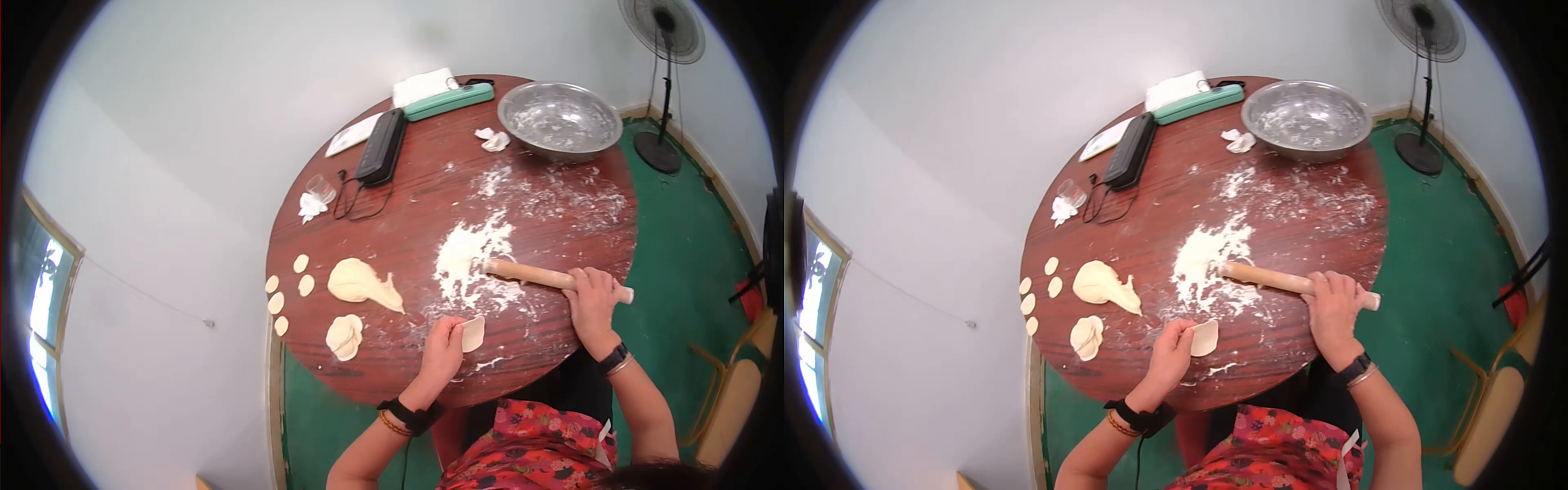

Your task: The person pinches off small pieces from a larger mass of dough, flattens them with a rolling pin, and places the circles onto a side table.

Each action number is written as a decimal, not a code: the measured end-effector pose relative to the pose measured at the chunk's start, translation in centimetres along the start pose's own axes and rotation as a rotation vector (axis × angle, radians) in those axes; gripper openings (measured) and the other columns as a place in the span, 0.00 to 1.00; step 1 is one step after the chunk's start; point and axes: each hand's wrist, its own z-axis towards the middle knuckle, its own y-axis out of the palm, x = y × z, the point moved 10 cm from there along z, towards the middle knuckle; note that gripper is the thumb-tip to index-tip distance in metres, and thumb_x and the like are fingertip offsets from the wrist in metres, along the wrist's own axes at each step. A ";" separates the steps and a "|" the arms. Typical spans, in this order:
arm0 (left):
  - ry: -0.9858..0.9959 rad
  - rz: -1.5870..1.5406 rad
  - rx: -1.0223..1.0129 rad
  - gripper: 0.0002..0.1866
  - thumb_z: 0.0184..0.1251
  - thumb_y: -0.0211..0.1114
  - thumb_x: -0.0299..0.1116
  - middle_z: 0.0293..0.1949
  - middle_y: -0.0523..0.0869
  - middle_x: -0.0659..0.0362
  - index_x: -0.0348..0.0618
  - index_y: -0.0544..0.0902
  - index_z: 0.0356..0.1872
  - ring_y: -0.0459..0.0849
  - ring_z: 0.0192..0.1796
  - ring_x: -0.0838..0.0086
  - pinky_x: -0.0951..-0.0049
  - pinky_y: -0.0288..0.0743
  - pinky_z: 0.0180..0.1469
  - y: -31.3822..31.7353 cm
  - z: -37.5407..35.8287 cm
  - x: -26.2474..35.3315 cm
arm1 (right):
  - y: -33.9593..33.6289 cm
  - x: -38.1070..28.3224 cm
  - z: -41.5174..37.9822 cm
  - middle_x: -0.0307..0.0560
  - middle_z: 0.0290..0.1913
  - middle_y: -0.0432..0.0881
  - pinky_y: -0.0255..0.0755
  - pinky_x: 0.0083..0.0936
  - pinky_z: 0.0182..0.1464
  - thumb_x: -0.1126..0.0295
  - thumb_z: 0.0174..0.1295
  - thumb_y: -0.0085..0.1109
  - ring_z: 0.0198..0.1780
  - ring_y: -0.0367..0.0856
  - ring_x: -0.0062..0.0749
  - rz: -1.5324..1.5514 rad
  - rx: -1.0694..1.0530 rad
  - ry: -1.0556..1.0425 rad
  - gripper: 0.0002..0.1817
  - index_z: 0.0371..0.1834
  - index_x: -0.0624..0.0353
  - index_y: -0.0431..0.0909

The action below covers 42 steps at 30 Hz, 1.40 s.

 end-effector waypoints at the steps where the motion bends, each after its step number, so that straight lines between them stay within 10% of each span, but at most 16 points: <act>1: -0.122 -0.153 -0.005 0.09 0.76 0.55 0.28 0.43 0.84 0.56 0.36 0.78 0.51 0.82 0.43 0.72 0.71 0.76 0.49 0.0 -0.2 -2.0 | 0.0 0.0 -0.1 0.42 0.51 0.76 0.57 0.47 0.63 0.67 0.53 0.70 0.56 0.72 0.42 -0.006 0.005 -0.001 0.23 0.54 0.50 0.78; 12: -0.383 -0.425 0.377 0.12 0.75 0.55 0.25 0.45 0.84 0.59 0.37 0.76 0.55 0.83 0.42 0.78 0.75 0.78 0.44 -17.2 -0.2 -10.8 | 0.1 -0.2 -0.2 0.43 0.52 0.76 0.58 0.46 0.63 0.70 0.52 0.71 0.57 0.72 0.44 0.007 0.013 -0.003 0.25 0.55 0.51 0.77; 18: -0.273 0.268 0.442 0.24 0.70 0.57 0.28 0.42 0.87 0.54 0.34 0.73 0.66 0.85 0.40 0.77 0.73 0.80 0.39 -26.2 -1.4 -15.9 | -0.1 -0.2 -0.2 0.43 0.51 0.76 0.58 0.45 0.63 0.70 0.53 0.70 0.57 0.72 0.44 0.003 0.012 -0.006 0.24 0.55 0.52 0.77; 22: -0.738 0.085 0.305 0.27 0.68 0.58 0.29 0.47 0.87 0.48 0.31 0.72 0.68 0.87 0.44 0.66 0.67 0.80 0.47 -24.8 -4.3 -16.6 | -0.1 -0.4 -0.1 0.43 0.51 0.76 0.58 0.45 0.62 0.70 0.53 0.69 0.56 0.72 0.44 0.005 -0.003 -0.001 0.23 0.55 0.52 0.77; 28: -0.192 0.436 0.567 0.23 0.70 0.62 0.31 0.49 0.85 0.54 0.35 0.76 0.65 0.85 0.43 0.71 0.72 0.79 0.47 -26.9 -3.9 -18.0 | -0.1 -0.5 0.0 0.44 0.50 0.76 0.59 0.44 0.61 0.71 0.53 0.70 0.55 0.72 0.44 -0.016 0.012 -0.011 0.24 0.55 0.52 0.77; 37: -0.086 0.240 -0.066 0.28 0.64 0.69 0.36 0.49 0.79 0.42 0.39 0.76 0.64 0.78 0.52 0.53 0.59 0.73 0.55 -13.2 2.5 -6.0 | -0.6 -1.0 0.0 0.44 0.50 0.76 0.60 0.45 0.60 0.70 0.52 0.70 0.54 0.73 0.45 -0.029 0.055 -0.033 0.25 0.55 0.52 0.77; 42: 0.090 0.525 -0.074 0.32 0.59 0.74 0.39 0.59 0.68 0.37 0.49 0.76 0.66 0.70 0.57 0.43 0.50 0.69 0.57 -10.1 4.6 -4.8 | -0.7 -1.0 0.0 0.44 0.49 0.76 0.60 0.45 0.59 0.70 0.52 0.71 0.53 0.73 0.45 -0.036 0.051 -0.021 0.24 0.54 0.52 0.77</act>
